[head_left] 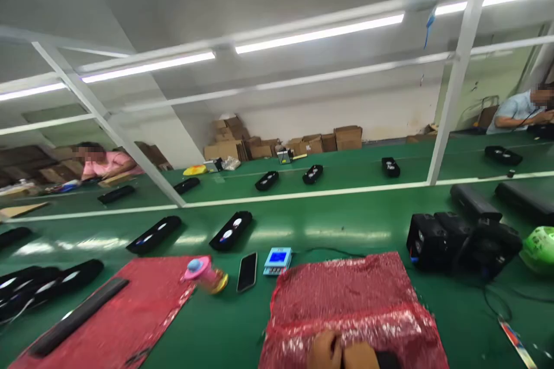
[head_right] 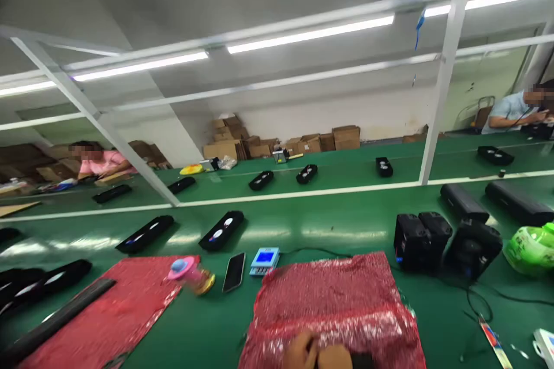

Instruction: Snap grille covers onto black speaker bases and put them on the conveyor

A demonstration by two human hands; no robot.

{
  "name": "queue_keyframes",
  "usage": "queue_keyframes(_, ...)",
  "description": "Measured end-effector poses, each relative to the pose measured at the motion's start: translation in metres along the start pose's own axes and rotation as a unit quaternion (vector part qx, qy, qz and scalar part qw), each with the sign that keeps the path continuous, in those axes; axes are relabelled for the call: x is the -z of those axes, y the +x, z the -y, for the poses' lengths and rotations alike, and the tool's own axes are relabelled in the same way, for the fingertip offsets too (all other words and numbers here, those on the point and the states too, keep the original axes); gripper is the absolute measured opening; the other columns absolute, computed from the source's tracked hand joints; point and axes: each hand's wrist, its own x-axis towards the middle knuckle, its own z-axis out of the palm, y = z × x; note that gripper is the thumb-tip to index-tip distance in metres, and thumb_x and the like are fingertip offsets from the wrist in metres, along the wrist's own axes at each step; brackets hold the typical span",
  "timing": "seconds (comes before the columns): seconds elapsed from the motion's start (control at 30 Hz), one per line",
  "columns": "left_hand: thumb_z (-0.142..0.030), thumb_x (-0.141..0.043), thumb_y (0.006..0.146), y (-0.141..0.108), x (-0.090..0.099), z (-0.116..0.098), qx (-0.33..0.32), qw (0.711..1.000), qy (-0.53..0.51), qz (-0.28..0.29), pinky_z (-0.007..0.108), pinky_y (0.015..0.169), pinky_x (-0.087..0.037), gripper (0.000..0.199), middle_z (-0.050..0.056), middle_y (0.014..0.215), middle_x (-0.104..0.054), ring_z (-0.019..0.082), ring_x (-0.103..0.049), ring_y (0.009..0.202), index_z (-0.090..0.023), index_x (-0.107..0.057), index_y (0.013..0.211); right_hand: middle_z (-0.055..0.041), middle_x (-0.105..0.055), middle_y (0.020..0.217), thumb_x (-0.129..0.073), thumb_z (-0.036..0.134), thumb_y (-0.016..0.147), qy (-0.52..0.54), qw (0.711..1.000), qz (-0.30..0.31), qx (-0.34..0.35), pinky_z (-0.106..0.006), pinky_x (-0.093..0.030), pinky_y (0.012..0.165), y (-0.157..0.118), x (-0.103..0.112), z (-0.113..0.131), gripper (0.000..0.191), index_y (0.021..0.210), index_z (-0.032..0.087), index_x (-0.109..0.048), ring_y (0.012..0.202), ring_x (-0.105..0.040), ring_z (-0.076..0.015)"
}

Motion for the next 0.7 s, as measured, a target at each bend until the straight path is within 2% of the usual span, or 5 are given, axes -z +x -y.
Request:
queue_keyframes(0.1, -0.015, -0.045, 0.085, -0.009, -0.004, 0.004, -0.038, 0.999, -0.019, -0.027, 0.037, 0.087, -0.047, 0.02, 0.007, 0.095, -0.066, 0.02, -0.059, 0.093, -0.016, -0.064, 0.092, -0.0102, -0.067, 0.092, -0.083, 0.048, 0.051, -0.016, 0.998, 0.058, -0.016, -0.041, -0.046, 0.087, -0.011, 0.003, -0.001, 0.053, 0.091, 0.017, -0.069, 0.095, -0.062, -0.0318)
queue_keyframes(0.27, -0.019, -0.047, 0.08, -0.018, 0.013, 0.008, -0.101, 0.994, 0.006, -0.05, 0.038, 0.089, -0.044, 0.022, 0.006, 0.095, -0.067, 0.021, -0.058, 0.095, -0.019, -0.065, 0.091, -0.0148, -0.07, 0.093, -0.078, 0.057, 0.051, -0.085, 0.993, 0.069, 0.045, -0.041, -0.048, 0.08, -0.018, 0.027, -0.003, 0.064, 0.1, 0.017, -0.067, 0.09, -0.064, -0.0347)
queue_keyframes(0.37, -0.019, -0.056, 0.074, -0.027, 0.022, 0.013, -0.086, 0.995, 0.051, -0.02, 0.04, 0.094, -0.039, 0.023, 0.005, 0.102, -0.064, 0.023, -0.054, 0.103, -0.022, -0.066, 0.095, -0.0111, -0.07, 0.093, -0.079, 0.045, 0.056, -0.02, 0.995, 0.067, 0.07, -0.034, -0.047, 0.075, -0.017, 0.034, -0.012, 0.051, 0.098, 0.018, -0.067, 0.089, -0.064, -0.03)
queue_keyframes(0.5, -0.026, -0.068, 0.067, -0.039, 0.017, 0.018, -0.046, 0.997, 0.042, 0.033, 0.039, 0.099, -0.035, 0.033, 0.006, 0.114, -0.056, 0.024, -0.048, 0.112, -0.024, -0.066, 0.1, -0.0045, -0.068, 0.091, -0.07, 0.026, 0.065, 0.017, 0.995, 0.061, 0.08, -0.026, -0.044, 0.071, -0.017, 0.036, -0.032, 0.026, 0.09, 0.019, -0.065, 0.084, -0.062, -0.0205)
queue_keyframes(0.7, -0.037, -0.076, 0.06, -0.036, 0.001, 0.006, 0.061, 0.997, 0.053, 0.017, 0.037, 0.097, -0.034, 0.033, 0.006, 0.115, -0.053, 0.026, -0.045, 0.113, -0.022, -0.068, 0.089, -0.009, -0.065, 0.095, -0.059, 0.027, 0.072, 0.103, 0.989, -0.09, 0.049, -0.033, -0.041, 0.087, -0.024, 0.045, -0.075, 0.019, 0.087, 0.018, -0.064, 0.095, -0.057, -0.0243)
